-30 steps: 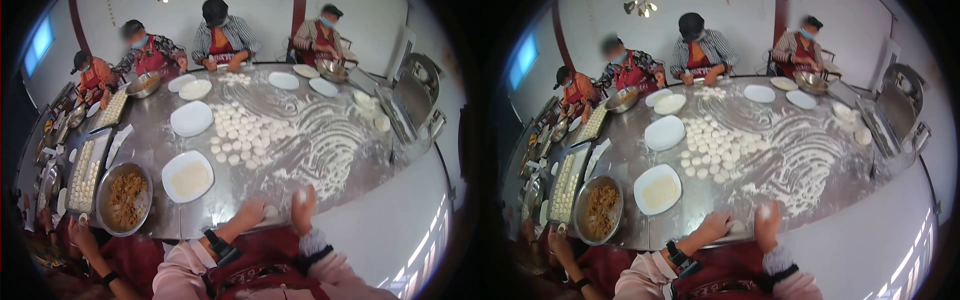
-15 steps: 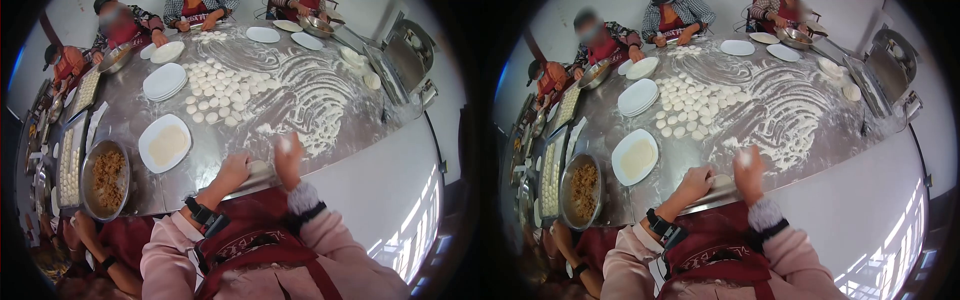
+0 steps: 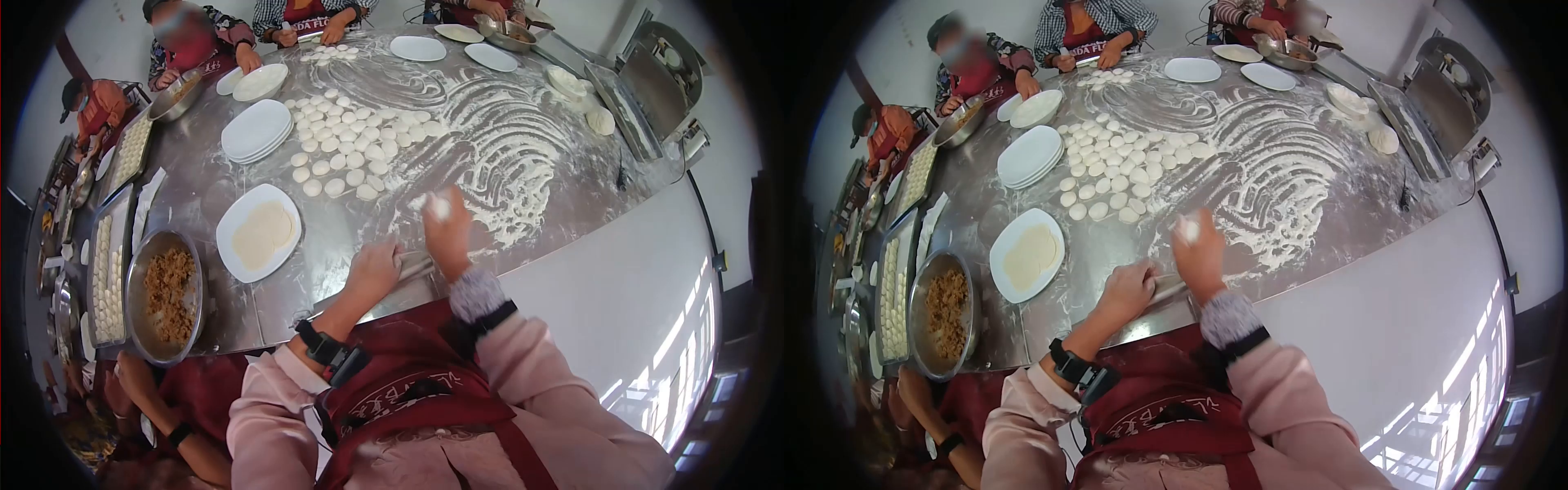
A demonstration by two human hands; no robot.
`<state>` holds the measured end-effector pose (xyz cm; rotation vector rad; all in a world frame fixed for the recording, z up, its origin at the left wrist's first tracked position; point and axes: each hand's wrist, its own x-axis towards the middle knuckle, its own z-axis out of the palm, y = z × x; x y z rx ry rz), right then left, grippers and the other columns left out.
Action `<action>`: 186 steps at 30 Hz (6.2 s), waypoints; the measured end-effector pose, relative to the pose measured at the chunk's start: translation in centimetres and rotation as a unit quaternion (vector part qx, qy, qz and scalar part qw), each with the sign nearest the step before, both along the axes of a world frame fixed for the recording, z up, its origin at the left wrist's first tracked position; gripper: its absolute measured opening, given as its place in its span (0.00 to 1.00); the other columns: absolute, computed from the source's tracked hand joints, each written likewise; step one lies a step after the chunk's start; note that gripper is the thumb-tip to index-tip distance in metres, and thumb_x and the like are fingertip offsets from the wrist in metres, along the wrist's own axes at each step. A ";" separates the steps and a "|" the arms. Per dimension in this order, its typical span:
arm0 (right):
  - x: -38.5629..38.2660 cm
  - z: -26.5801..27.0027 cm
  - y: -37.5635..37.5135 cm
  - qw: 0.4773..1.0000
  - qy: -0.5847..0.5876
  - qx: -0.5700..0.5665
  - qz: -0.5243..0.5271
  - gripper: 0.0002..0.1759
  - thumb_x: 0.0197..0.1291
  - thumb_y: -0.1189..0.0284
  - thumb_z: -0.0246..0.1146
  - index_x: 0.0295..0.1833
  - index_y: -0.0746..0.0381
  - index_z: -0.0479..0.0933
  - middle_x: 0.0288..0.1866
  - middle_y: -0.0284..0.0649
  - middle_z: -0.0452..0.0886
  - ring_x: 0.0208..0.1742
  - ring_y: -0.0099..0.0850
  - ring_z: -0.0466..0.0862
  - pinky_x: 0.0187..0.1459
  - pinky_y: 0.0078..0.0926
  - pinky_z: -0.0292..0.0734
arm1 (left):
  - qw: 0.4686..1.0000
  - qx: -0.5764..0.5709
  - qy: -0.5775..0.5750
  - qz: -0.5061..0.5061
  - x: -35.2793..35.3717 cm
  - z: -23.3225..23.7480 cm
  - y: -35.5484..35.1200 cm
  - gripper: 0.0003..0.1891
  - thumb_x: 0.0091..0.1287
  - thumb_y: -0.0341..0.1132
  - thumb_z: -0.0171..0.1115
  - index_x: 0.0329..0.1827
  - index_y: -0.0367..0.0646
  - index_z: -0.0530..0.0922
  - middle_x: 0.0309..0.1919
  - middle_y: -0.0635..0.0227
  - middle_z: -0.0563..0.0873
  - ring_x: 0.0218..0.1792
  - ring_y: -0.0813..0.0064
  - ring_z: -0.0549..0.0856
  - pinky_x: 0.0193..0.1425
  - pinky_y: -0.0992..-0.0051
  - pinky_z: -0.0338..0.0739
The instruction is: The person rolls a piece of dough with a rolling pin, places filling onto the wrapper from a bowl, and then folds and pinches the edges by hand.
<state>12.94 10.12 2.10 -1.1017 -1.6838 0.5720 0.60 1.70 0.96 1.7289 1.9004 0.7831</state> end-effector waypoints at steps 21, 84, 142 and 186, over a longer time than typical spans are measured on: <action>1.7 -0.3 -1.7 0.999 0.018 -0.033 -0.022 0.13 0.56 0.68 0.61 0.41 0.64 0.69 0.25 0.52 0.77 0.27 0.48 0.80 0.29 0.37 0.73 | 0.999 0.022 0.027 -0.029 -0.8 -0.6 0.5 0.07 0.58 0.31 0.55 0.35 0.37 0.77 0.30 0.50 0.82 0.35 0.48 0.81 0.40 0.58 0.74; 1.8 0.0 -1.9 0.999 0.002 -0.042 -0.033 0.11 0.56 0.71 0.61 0.40 0.65 0.71 0.24 0.50 0.77 0.26 0.44 0.79 0.29 0.36 0.73 | 0.999 0.014 0.051 -0.009 -0.9 0.5 -0.3 0.07 0.58 0.31 0.55 0.37 0.37 0.75 0.33 0.51 0.82 0.36 0.50 0.81 0.42 0.59 0.75; 4.4 5.5 -6.2 0.998 0.025 -0.044 0.042 0.07 0.57 0.73 0.60 0.34 0.64 0.69 0.22 0.45 0.74 0.23 0.35 0.75 0.28 0.31 0.69 | 0.999 0.028 -0.027 -0.029 -1.0 -0.2 -1.3 0.07 0.52 0.29 0.64 0.31 0.38 0.76 0.25 0.57 0.81 0.29 0.60 0.82 0.37 0.67 0.75; 3.5 -1.0 -3.4 0.995 0.076 -0.060 -0.016 0.12 0.54 0.70 0.62 0.39 0.65 0.69 0.25 0.53 0.77 0.28 0.49 0.79 0.29 0.38 0.72 | 0.999 -0.030 -0.044 -0.009 -2.3 0.1 -0.9 0.06 0.56 0.31 0.58 0.34 0.38 0.77 0.29 0.52 0.82 0.35 0.51 0.82 0.42 0.59 0.75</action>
